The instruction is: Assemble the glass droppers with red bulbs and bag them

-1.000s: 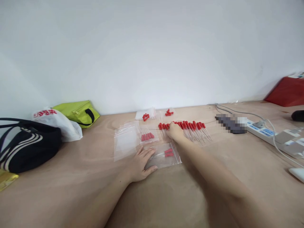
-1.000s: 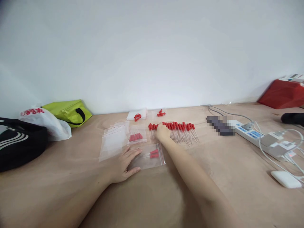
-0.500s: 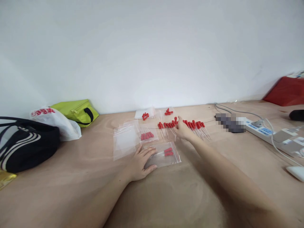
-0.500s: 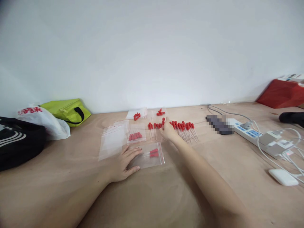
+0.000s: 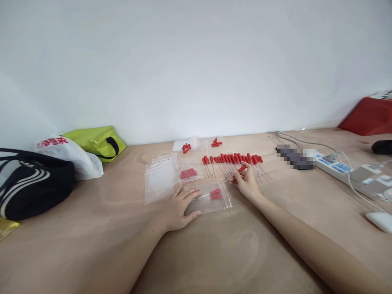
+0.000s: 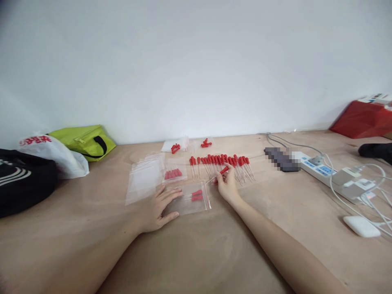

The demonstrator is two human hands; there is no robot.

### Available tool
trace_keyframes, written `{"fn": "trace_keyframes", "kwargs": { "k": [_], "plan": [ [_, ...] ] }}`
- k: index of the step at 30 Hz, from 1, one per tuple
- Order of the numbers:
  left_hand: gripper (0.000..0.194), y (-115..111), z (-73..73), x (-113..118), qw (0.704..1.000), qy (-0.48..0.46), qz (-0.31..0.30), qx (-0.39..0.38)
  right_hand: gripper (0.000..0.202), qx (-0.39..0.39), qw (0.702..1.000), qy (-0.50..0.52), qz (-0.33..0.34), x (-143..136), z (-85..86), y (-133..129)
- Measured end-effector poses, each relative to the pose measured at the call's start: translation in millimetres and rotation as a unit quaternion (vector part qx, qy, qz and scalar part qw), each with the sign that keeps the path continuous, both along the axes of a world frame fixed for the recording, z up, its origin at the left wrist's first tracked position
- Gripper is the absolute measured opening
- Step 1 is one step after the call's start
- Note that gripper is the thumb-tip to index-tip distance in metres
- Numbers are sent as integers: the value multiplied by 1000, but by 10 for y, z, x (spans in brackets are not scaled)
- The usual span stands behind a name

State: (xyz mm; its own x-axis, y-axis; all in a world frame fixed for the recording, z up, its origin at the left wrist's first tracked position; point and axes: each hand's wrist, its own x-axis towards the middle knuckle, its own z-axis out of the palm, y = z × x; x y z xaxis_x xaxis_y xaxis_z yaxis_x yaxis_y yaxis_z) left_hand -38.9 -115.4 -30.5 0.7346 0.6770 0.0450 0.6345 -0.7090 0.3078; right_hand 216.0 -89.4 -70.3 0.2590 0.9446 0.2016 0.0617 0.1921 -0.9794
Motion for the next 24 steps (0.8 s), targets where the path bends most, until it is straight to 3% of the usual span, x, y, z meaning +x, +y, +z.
{"fn": "trace_keyframes", "kwargs": {
  "k": [7, 11, 15, 20, 24],
  "plan": [
    [51, 7, -40, -15, 1000, -8, 7, -1, 36, -20, 994, 66, 86, -67, -126, -44],
    [51, 1, -34, -14, 1000, -22, 5, 0, 29, -15, 992, -59, 113, -65, -94, -92],
    [51, -1, -33, -11, 1000, -19, 7, -1, 21, 16, 970, -201, 135, -31, -13, -109],
    [52, 9, -46, -5, 1000, -19, 7, -2, 23, 36, 973, -170, 155, -33, 8, -109],
    [52, 12, -51, -7, 1000, -30, 3, 2, 17, 61, 951, -246, 175, -51, 10, -107]
  ]
}}
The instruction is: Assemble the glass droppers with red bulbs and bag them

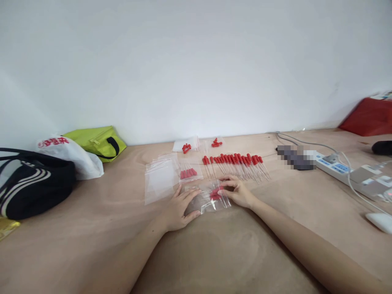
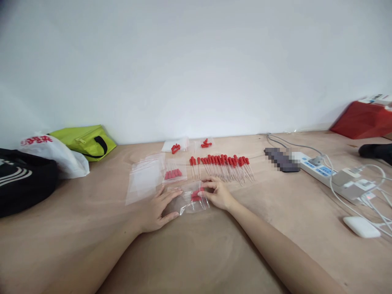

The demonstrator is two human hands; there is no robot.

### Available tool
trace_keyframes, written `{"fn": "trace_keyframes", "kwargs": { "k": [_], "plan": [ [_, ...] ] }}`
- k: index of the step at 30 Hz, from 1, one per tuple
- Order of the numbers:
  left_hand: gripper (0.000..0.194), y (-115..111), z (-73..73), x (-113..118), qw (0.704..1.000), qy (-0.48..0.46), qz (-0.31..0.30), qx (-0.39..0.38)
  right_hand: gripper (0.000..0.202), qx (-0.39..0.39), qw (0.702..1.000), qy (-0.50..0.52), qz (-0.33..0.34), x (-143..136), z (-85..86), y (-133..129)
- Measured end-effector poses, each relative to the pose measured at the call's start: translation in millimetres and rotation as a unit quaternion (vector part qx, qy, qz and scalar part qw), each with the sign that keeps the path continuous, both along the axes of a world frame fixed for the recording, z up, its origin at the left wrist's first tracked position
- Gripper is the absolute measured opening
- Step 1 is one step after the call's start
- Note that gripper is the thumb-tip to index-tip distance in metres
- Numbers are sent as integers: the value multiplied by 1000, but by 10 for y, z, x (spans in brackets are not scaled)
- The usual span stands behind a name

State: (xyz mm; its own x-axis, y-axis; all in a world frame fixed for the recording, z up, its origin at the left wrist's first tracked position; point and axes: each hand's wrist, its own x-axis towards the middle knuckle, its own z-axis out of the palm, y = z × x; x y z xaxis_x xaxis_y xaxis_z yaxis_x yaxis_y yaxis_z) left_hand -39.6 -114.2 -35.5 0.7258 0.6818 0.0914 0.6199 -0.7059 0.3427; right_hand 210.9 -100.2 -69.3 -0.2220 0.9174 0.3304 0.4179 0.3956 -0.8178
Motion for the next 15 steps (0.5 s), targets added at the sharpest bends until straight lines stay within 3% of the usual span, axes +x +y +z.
{"fn": "trace_keyframes", "kwargs": {
  "k": [4, 9, 12, 15],
  "plan": [
    [52, -7, 11, -1, 1000, 12, -3, -6, 17, -8, 998, -65, 24, -35, -7, 16],
    [51, -11, 24, 0, 1000, 18, -1, -4, 15, -26, 997, -61, -26, -22, 4, 67],
    [49, -4, 25, -1, 1000, 20, -7, -2, 4, -72, 987, -130, -58, 33, 120, 191],
    [47, 8, 19, -6, 1000, 27, -10, 2, 14, -89, 969, -187, -133, 16, 284, 414]
  ]
}}
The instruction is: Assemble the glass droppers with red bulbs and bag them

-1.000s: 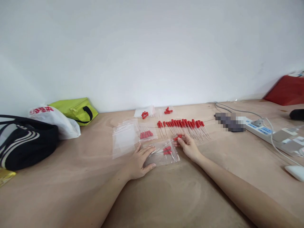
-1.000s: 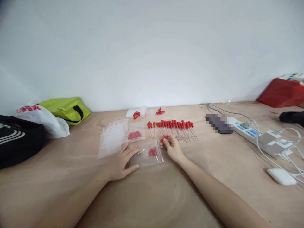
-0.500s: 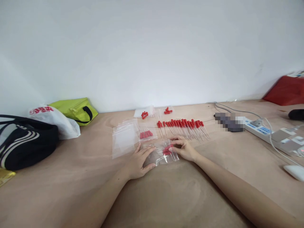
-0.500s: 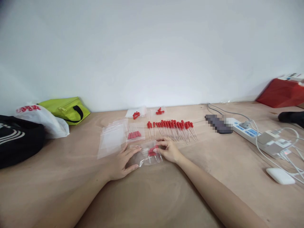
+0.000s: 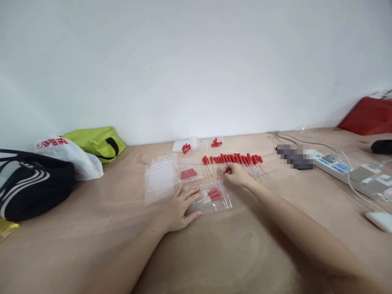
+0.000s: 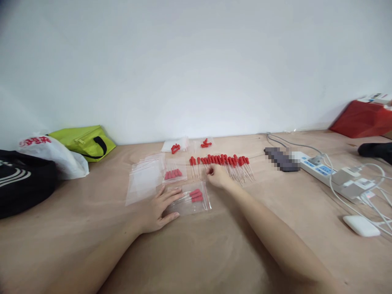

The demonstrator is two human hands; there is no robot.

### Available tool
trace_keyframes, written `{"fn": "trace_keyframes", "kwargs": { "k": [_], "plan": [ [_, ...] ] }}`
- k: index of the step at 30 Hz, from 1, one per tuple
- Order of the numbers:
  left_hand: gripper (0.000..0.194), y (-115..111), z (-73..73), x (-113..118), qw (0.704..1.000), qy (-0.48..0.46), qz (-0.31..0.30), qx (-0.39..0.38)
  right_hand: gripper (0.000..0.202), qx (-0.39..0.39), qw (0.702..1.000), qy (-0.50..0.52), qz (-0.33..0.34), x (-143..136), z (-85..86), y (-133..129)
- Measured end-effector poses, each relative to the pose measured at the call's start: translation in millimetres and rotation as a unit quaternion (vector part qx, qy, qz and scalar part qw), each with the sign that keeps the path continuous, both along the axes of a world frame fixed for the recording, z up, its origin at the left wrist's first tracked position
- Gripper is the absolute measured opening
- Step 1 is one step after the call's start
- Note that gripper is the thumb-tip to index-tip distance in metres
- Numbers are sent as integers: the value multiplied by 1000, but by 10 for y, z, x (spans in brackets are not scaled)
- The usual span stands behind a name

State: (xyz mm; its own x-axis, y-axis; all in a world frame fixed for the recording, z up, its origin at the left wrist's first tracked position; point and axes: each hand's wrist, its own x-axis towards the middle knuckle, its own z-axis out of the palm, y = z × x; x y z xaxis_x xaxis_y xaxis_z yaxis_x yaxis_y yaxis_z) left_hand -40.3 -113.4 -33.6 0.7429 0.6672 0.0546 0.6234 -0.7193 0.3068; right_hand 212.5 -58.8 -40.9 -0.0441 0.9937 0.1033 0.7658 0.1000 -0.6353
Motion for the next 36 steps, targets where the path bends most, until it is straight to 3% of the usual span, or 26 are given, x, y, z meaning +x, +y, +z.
{"fn": "trace_keyframes", "kwargs": {
  "k": [6, 12, 15, 19, 22, 26, 31, 36],
  "plan": [
    [42, 11, -38, -19, 1000, 5, -7, 9, 23, -20, 994, -60, -90, -343, 109, 420],
    [38, 7, -53, -25, 1000, 9, -12, 17, 28, -60, 988, -88, -115, -625, 107, 536],
    [37, 8, -45, -23, 1000, 11, -14, 16, 31, -53, 988, -86, -116, -593, 192, 491],
    [42, 9, -44, -21, 1000, 13, -12, 17, 48, -13, 993, -61, -102, -267, 278, 296],
    [47, 8, -46, -22, 1000, 18, -5, 15, 58, 36, 989, 110, -87, 56, 185, 53],
    [49, 9, -39, -22, 1000, 14, -3, 12, 60, 79, 940, 316, -105, 276, -84, -284],
    [49, 9, -12, -10, 1000, 30, -1, 6, 56, 117, 902, 400, -109, 200, -245, -510],
    [49, 3, -6, -1, 1000, 27, 5, 4, 52, 79, 872, 476, -85, 63, -254, -589]
  ]
}}
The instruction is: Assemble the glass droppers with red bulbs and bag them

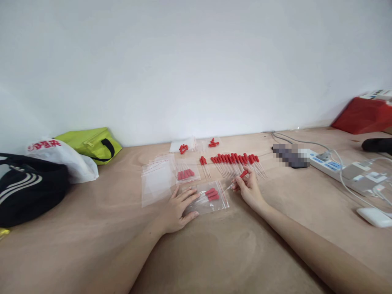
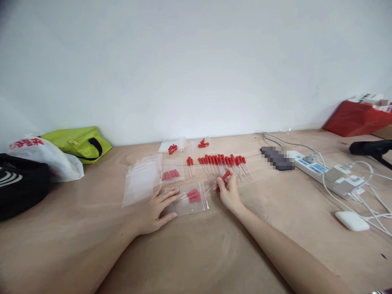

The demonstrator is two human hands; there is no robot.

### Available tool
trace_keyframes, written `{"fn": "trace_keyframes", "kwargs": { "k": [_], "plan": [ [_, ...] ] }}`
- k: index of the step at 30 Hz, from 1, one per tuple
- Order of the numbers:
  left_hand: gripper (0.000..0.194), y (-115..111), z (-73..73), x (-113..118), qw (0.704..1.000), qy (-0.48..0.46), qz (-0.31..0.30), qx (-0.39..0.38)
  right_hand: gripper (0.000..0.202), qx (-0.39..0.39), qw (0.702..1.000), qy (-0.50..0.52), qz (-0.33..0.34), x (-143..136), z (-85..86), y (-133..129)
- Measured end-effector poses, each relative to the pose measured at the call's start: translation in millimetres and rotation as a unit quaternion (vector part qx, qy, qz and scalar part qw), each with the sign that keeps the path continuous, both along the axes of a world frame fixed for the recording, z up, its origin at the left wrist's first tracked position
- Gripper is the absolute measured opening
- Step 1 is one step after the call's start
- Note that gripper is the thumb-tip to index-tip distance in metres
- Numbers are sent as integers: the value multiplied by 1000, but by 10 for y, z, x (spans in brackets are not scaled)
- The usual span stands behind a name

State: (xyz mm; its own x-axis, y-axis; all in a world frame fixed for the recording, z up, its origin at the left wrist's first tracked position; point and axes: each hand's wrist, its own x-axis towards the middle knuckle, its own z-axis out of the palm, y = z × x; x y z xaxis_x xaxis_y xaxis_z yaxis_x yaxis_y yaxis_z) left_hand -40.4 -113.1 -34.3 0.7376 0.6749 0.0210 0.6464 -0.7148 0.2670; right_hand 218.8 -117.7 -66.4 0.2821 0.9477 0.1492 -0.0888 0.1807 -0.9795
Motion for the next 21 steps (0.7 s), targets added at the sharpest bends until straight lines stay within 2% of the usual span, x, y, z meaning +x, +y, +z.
{"fn": "trace_keyframes", "kwargs": {
  "k": [4, 7, 15, 21],
  "plan": [
    [50, -14, -4, 1, 1000, -4, 0, 3, 50, -40, 994, 82, 53, -55, 2, -93],
    [52, -29, 0, 2, 1000, -1, 3, 5, 48, -69, 989, 111, 68, -48, 14, -153],
    [53, -29, 0, 7, 1000, 6, 10, -2, 42, -87, 987, 137, 10, -25, 3, -192],
    [53, -29, -7, 8, 1000, 3, 12, -3, 44, -100, 988, 102, 61, -53, 48, -225]
  ]
}}
